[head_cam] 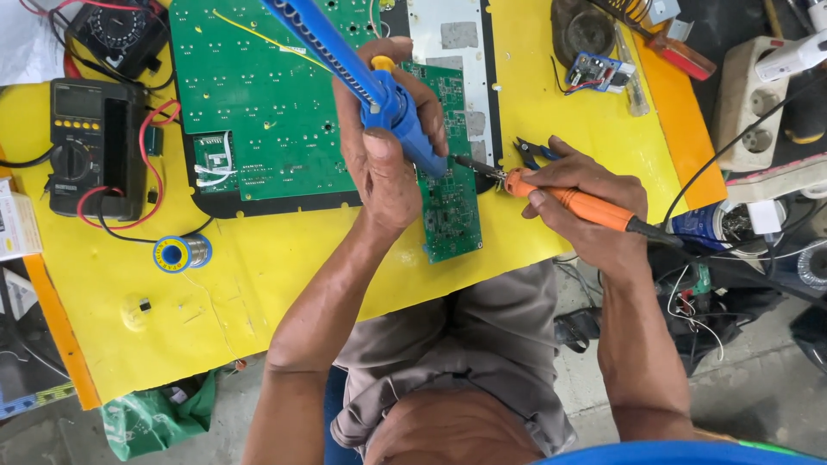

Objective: The person uses a soldering iron and a desoldering pump to remove and reattach components on a green circuit board. They also use pliers to cut wires and manipulate parts on the board.

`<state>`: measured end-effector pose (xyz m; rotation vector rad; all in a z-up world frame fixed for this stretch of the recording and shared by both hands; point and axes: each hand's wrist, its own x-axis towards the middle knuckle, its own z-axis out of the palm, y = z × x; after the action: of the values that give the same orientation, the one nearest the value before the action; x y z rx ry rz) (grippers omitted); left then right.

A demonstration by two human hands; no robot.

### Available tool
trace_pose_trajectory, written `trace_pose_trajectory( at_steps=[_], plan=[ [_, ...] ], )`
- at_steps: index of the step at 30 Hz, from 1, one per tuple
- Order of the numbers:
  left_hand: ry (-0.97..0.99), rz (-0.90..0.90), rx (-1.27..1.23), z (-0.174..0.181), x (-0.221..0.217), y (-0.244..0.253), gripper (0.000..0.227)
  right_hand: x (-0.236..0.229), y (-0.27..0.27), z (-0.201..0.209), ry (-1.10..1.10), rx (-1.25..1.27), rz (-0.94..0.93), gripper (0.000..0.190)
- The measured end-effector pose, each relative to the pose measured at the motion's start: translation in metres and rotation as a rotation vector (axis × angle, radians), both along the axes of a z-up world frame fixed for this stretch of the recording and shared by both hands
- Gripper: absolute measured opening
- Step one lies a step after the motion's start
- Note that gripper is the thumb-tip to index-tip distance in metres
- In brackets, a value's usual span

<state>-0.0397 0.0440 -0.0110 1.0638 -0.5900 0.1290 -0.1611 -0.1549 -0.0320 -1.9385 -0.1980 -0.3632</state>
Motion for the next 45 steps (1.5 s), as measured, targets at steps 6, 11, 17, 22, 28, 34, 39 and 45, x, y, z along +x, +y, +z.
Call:
trace_pose_trajectory(
  at_steps=[6, 11, 17, 22, 28, 34, 39, 45],
  plan=[
    [0.074, -0.027, -0.044, 0.000, 0.005, -0.001, 0.071, 0.002, -0.011, -0.004, -0.031, -0.088, 0.074, 0.018],
    [0.094, -0.020, -0.069, -0.006, 0.012, -0.004, 0.061, 0.003, -0.015, -0.004, -0.046, -0.125, 0.111, 0.021],
    [-0.031, -0.025, -0.042, 0.007, 0.028, -0.027, 0.034, 0.004, -0.016, 0.000, -0.083, -0.193, 0.164, 0.019],
    [-0.019, 0.002, 0.122, -0.020, 0.037, -0.039, 0.040, 0.004, -0.019, -0.001, -0.095, -0.240, 0.178, 0.020],
    [-0.005, 0.044, 0.216, -0.024, 0.037, -0.045, 0.046, 0.004, -0.020, -0.002, -0.103, -0.219, 0.194, 0.022],
    [0.027, 0.015, 0.267, -0.025, 0.037, -0.046, 0.051, 0.005, -0.020, -0.003, -0.123, -0.222, 0.190, 0.022],
    [-0.005, 0.011, 0.319, -0.022, 0.037, -0.046, 0.048, 0.004, -0.018, -0.001, -0.105, -0.193, 0.177, 0.018],
    [-0.025, -0.163, 0.106, -0.009, 0.038, -0.047, 0.027, 0.003, -0.019, -0.006, -0.112, -0.172, 0.172, 0.017]
  ],
)
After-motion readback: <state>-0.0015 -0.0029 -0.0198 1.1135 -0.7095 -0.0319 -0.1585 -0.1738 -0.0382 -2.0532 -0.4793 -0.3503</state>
